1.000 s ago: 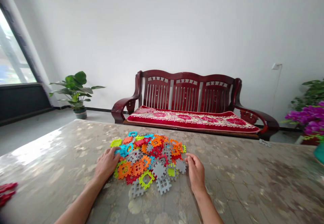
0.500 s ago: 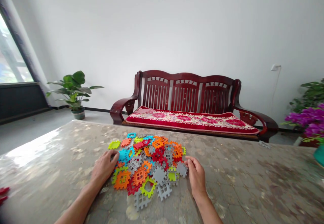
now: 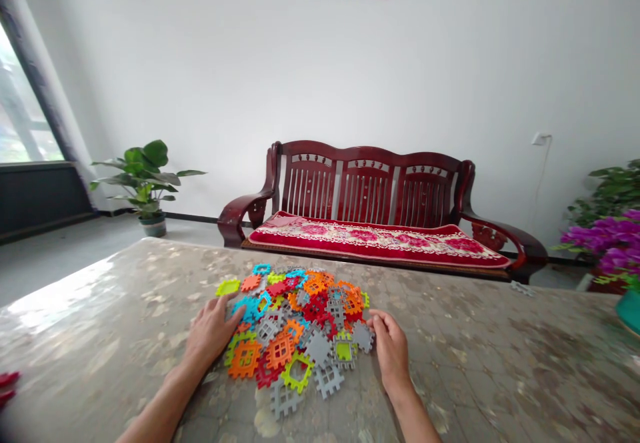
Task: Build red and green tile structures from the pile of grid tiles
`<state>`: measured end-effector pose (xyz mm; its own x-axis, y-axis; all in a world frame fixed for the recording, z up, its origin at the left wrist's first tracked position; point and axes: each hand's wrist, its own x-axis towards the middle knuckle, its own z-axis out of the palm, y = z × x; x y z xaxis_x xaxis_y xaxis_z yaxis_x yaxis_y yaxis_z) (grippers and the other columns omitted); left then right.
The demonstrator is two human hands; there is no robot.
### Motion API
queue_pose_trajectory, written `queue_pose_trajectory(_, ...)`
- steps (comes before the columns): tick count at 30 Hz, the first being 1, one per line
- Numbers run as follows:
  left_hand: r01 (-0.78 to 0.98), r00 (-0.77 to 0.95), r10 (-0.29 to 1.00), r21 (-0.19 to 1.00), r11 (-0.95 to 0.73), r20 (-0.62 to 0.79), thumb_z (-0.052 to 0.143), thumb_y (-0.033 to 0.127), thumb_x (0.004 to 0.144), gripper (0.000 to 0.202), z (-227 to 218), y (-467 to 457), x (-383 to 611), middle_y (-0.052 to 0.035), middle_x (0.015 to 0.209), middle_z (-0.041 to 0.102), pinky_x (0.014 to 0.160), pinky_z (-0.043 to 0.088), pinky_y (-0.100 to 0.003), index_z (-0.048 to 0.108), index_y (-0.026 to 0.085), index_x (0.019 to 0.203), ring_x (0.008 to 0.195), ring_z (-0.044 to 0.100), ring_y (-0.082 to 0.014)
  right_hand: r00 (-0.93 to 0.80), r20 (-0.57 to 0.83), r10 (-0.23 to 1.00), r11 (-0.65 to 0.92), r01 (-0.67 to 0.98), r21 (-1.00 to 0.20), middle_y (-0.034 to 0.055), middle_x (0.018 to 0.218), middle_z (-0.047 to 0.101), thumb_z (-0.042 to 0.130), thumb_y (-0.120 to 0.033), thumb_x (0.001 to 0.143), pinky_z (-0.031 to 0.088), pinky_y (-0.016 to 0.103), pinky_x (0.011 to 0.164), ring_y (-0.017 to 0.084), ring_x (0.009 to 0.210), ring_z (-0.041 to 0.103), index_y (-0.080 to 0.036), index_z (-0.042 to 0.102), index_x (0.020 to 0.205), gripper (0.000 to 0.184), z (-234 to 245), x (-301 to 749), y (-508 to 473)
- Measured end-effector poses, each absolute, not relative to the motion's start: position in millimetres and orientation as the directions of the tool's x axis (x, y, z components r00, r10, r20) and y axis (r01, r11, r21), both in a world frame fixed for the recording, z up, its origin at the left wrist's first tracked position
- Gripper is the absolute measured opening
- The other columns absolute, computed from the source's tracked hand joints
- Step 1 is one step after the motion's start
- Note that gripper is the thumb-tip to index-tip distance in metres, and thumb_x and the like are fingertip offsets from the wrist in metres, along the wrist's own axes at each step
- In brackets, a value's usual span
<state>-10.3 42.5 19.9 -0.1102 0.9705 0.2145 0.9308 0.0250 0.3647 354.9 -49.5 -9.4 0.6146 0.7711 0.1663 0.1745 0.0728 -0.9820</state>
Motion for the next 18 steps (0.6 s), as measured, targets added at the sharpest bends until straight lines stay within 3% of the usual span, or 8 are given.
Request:
queue_pose_trajectory(8, 0.945, 0.03, 0.979, 0.313, -0.094, 0.204, 0.045, 0.043, 0.092, 0.042, 14.6, 44.0, -10.7, -0.0043, 0.136, 0.061, 0.107, 0.035, -0.044, 0.061, 0.031, 0.129, 0.125, 0.054, -0.0278, 0.616, 0.161, 0.771, 0.085, 0.15, -0.985, 0.0046, 0.078, 0.071, 0.061, -0.056, 0.072, 0.051, 0.033, 0.074, 0.024, 0.079, 0.065, -0.019, 0.072, 0.093, 0.044, -5.2, 352.7, -51.9)
queue_pose_trajectory(18, 0.932, 0.084, 0.978, 0.332, -0.146, 0.193, 0.044, 0.037, 0.092, 0.034, 16.0, 45.1, -11.2, -0.002, 0.131, 0.064, 0.106, 0.036, -0.041, 0.064, 0.032, 0.119, 0.121, 0.056, -0.0236, 0.664, 0.097, 0.741, 0.073, 0.064, -0.995, 0.0051, 0.087, 0.074, 0.062, -0.05, 0.068, 0.052, 0.033, 0.077, 0.023, 0.083, 0.066, -0.019, 0.071, 0.097, 0.043, -13.0, 357.5, -41.9)
